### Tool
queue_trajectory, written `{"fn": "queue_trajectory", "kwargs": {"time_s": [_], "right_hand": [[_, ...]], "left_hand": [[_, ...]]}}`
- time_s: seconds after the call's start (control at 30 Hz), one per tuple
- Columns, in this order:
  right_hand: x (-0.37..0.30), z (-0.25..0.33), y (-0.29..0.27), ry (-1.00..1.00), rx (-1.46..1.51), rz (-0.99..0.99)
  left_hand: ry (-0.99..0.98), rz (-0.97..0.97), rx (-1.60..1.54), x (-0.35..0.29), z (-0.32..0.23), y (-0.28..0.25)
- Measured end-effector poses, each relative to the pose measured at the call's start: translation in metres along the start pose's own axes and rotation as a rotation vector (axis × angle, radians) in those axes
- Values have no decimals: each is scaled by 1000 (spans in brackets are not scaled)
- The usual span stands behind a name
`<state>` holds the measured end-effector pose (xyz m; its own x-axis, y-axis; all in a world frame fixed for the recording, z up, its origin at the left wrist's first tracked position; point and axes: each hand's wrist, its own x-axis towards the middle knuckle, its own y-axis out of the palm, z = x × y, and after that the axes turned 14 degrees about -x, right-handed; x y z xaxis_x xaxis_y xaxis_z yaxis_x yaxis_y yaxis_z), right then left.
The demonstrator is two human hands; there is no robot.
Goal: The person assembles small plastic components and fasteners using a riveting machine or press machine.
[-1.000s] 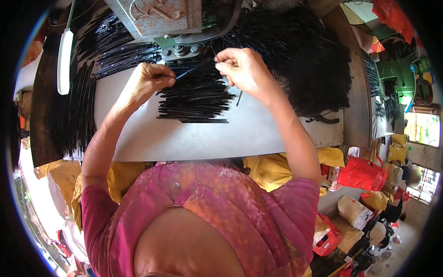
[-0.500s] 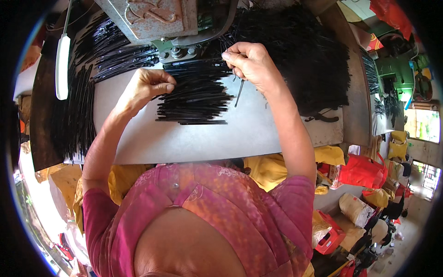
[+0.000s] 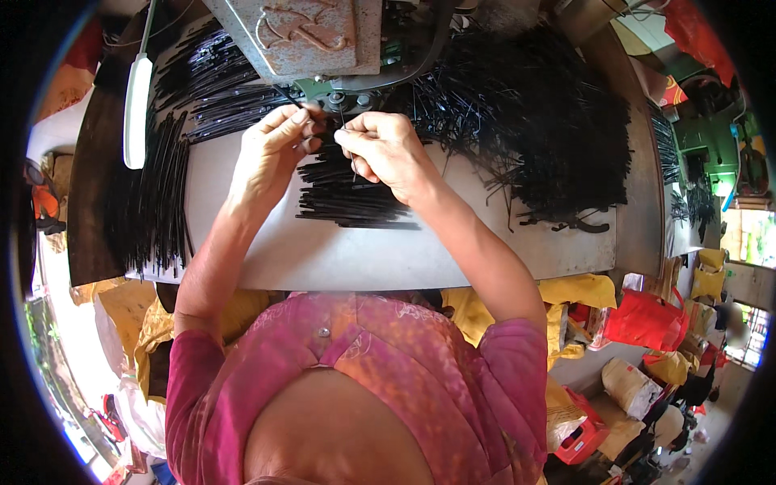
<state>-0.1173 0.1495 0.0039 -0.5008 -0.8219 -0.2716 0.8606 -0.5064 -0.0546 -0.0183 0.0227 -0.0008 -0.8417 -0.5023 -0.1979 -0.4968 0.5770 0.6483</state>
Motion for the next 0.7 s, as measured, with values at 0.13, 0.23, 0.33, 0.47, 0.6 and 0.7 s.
{"fn": "queue_trajectory", "kwargs": {"time_s": [0.13,0.23,0.33,0.47,0.6,0.7], "right_hand": [[11,0,-10,-73,-146,-69],[17,-4,-16,-143,-248,-83],[18,3,-14,-143,-228,-94],[16,8,-11,-36,-128,-126],[14,8,-10,-48,-144,-132],[16,6,-11,-52,-165,-121]], "left_hand": [[29,-8,404,9,-13,-12],[107,47,851,10,-14,-11],[389,119,1030,16,-10,-13],[538,174,1047,16,-8,-12],[503,172,1010,14,-8,-10],[490,159,1002,14,-6,-10]]}}
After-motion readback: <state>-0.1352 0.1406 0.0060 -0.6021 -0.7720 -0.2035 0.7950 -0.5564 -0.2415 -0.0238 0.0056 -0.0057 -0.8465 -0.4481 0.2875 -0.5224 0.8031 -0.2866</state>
